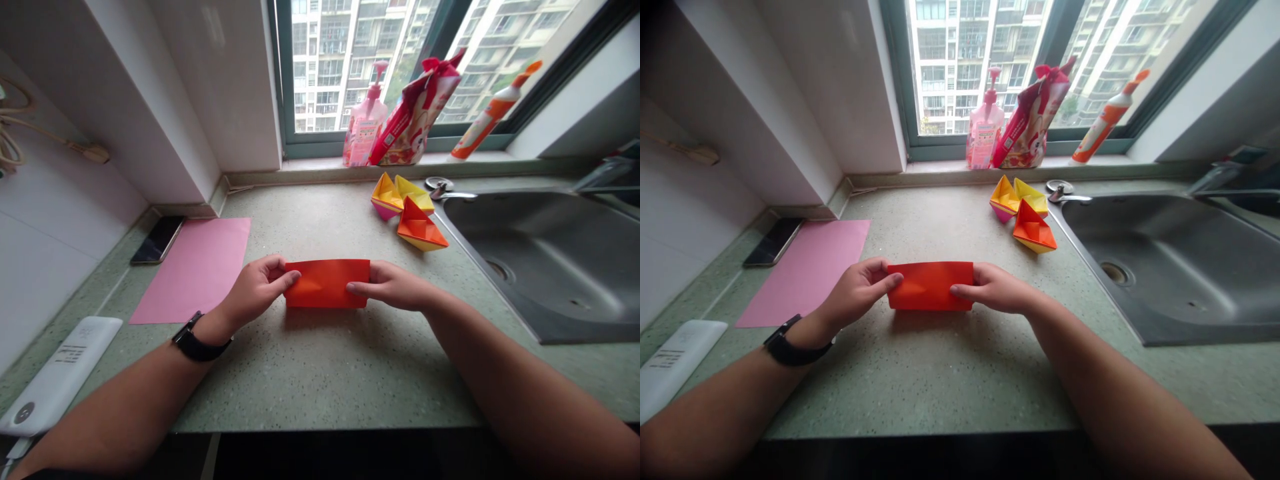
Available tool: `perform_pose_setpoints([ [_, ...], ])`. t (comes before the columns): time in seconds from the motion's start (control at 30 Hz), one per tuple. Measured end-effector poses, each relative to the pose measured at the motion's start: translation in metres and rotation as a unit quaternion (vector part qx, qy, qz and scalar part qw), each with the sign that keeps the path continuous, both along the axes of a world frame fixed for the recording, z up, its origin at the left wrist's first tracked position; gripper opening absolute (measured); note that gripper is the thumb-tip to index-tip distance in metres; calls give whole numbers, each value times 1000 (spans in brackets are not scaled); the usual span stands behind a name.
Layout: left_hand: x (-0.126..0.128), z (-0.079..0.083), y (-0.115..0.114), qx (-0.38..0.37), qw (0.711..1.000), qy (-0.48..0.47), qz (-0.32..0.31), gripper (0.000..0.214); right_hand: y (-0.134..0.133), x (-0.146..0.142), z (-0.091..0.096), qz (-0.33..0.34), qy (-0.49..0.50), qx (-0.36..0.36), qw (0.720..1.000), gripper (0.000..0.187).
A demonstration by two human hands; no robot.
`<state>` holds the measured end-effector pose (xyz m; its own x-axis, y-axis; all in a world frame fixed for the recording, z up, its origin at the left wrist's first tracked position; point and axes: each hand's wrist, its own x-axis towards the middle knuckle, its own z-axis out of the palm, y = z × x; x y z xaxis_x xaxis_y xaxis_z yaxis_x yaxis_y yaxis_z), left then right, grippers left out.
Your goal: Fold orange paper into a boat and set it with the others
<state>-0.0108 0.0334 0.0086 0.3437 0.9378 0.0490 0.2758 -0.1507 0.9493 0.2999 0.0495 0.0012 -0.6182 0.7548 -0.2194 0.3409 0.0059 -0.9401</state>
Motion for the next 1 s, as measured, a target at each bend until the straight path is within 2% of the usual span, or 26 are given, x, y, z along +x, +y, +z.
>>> perform_pose_setpoints([
  [0.13, 2, -9, 6, -67, 998, 6, 0, 35, 6, 1, -13, -58, -26, -4, 998, 31],
  [0.3, 1, -13, 9, -63, 994, 82, 20, 33, 8, 1, -22, -75, -98, 48, 991, 29],
  [0.43, 1, -7, 7, -12, 984, 174, 27, 38, 4, -4, -14, -82, -166, 71, 980, 25],
  [0.63, 4, 2, -1, 18, 950, 310, -40, 46, -4, -13, 8, -63, -306, 78, 947, 24],
  [0.77, 6, 2, -8, 121, 892, 435, -8, 35, -5, -20, 10, -82, -341, 106, 931, 26],
  [0.87, 8, -1, -16, 248, 858, 450, 16, 27, -5, -24, 5, -101, -352, 115, 923, 27],
  [0.93, 12, -4, -23, 336, 849, 407, -12, 28, -5, -25, 1, -107, -356, 116, 921, 26],
  [1.0, 16, -9, -31, 403, 843, 345, -87, 30, -4, -25, -1, -109, -358, 124, 919, 25],
])
